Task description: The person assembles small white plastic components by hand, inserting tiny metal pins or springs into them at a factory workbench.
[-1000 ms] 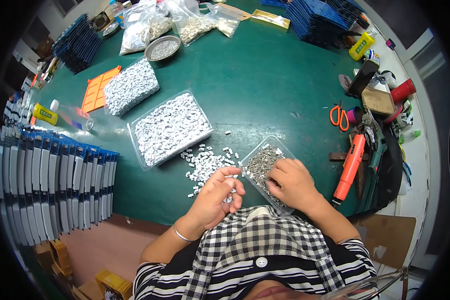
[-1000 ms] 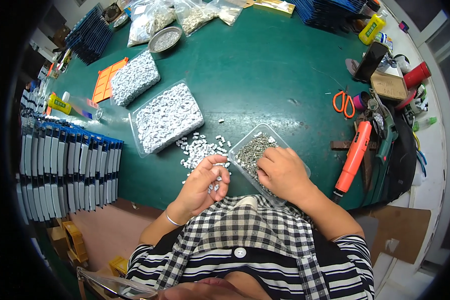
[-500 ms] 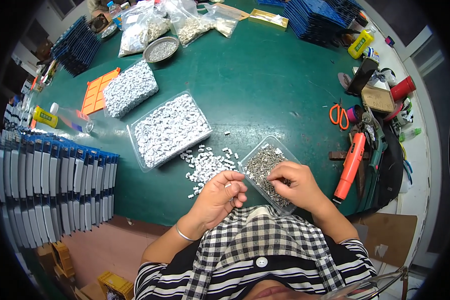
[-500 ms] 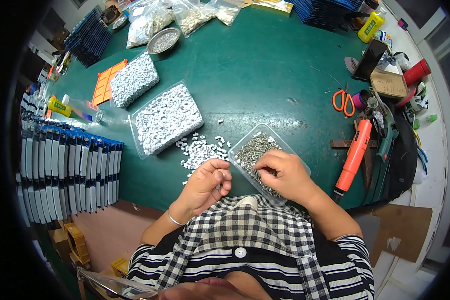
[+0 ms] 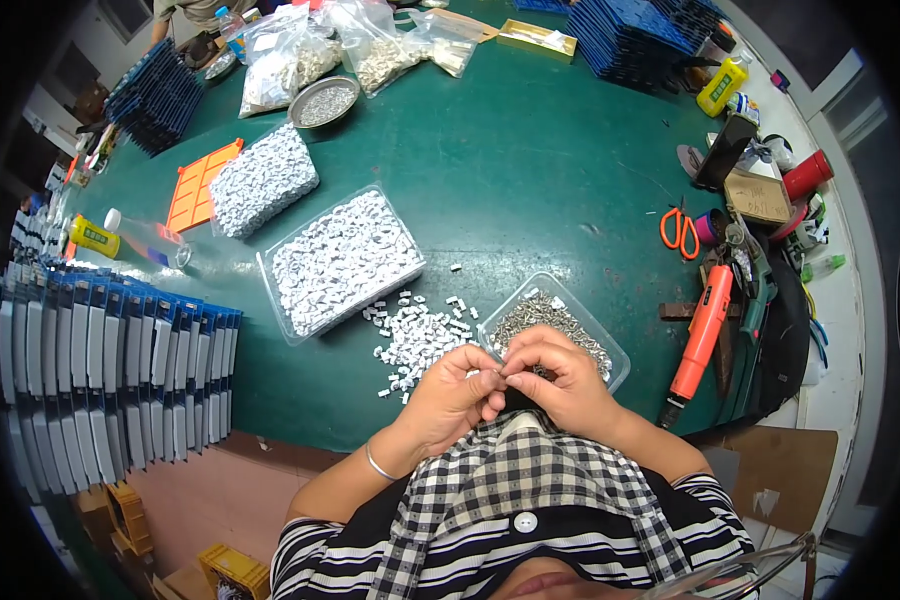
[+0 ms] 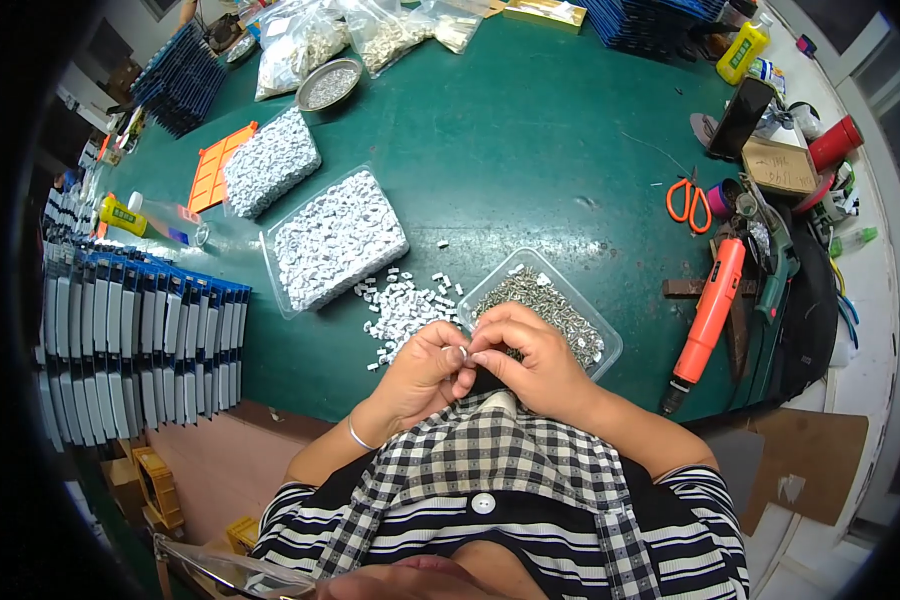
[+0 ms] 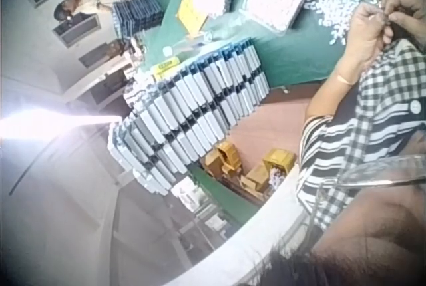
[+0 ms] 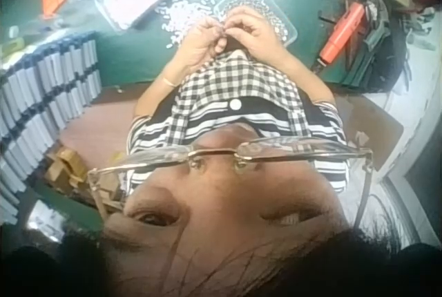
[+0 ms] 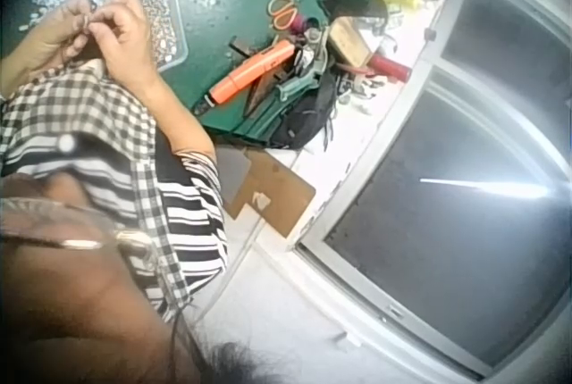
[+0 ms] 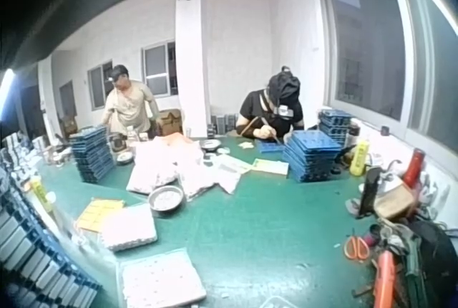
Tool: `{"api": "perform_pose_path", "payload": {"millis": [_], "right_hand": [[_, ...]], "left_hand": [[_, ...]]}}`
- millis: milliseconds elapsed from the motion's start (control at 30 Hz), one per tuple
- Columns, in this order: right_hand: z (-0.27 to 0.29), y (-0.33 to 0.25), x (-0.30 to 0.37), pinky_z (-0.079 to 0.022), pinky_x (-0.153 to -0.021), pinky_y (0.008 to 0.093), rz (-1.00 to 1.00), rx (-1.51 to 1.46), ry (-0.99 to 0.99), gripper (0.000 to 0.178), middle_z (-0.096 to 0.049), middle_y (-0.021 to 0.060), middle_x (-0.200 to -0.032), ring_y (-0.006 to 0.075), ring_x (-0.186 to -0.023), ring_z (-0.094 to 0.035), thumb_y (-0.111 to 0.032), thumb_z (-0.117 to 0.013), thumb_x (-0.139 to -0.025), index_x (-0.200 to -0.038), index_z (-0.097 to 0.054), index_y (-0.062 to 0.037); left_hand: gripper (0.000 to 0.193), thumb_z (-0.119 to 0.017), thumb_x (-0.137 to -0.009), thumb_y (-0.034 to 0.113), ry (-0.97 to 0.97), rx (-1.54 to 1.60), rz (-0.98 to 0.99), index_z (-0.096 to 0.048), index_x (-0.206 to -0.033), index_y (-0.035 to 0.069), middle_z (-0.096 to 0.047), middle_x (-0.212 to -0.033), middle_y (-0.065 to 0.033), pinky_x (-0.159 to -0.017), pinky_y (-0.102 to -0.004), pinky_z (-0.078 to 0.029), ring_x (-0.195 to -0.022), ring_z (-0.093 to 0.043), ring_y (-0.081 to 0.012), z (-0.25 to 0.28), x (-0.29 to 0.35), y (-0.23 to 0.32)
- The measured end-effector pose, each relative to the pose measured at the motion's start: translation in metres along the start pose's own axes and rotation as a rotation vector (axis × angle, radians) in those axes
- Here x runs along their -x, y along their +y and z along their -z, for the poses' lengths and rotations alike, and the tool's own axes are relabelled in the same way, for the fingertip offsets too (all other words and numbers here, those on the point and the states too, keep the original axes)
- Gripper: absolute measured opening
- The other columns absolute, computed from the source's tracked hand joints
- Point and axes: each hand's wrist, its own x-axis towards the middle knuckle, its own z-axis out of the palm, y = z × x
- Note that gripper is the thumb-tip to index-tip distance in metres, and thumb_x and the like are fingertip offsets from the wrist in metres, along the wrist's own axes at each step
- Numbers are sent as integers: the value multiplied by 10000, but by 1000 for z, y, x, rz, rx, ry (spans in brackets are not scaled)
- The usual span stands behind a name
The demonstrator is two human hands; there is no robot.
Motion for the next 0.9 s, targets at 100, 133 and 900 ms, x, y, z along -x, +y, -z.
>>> {"api": "perform_pose_path", "payload": {"millis": [100, 133, 900], "right_hand": [[2, 0, 2, -427, -745, 261, -28, -150, 55, 55, -538, 72, -928, 155, -865, -534, -35, -620, -769, -820, -603, -24], [2, 0, 2, -427, -745, 261, -28, -150, 54, 55, -538, 72, -928, 155, -865, -534, -35, -620, -769, -820, -603, -24], [-2, -7, 4, -455, -740, 284, -105, -196, -25, 88, -532, 84, -947, 195, -873, -554, 2, -608, -752, -835, -585, -14]], "left_hand": [[126, -538, -873, 163, 53, -3, 1, -517, -927, 52, -552, -757, -37, -526, -200, -442, -622, -536, -96, 0, 1, 4], [141, -527, -880, 178, 59, 41, 16, -524, -930, 46, -553, -759, -38, -525, -202, -446, -616, -536, -97, 0, 1, 5], [134, -536, -863, 72, 0, -178, 92, -556, -968, -9, -604, -812, -84, -582, -212, -489, -662, -581, -115, 1, 8, 11]]}}
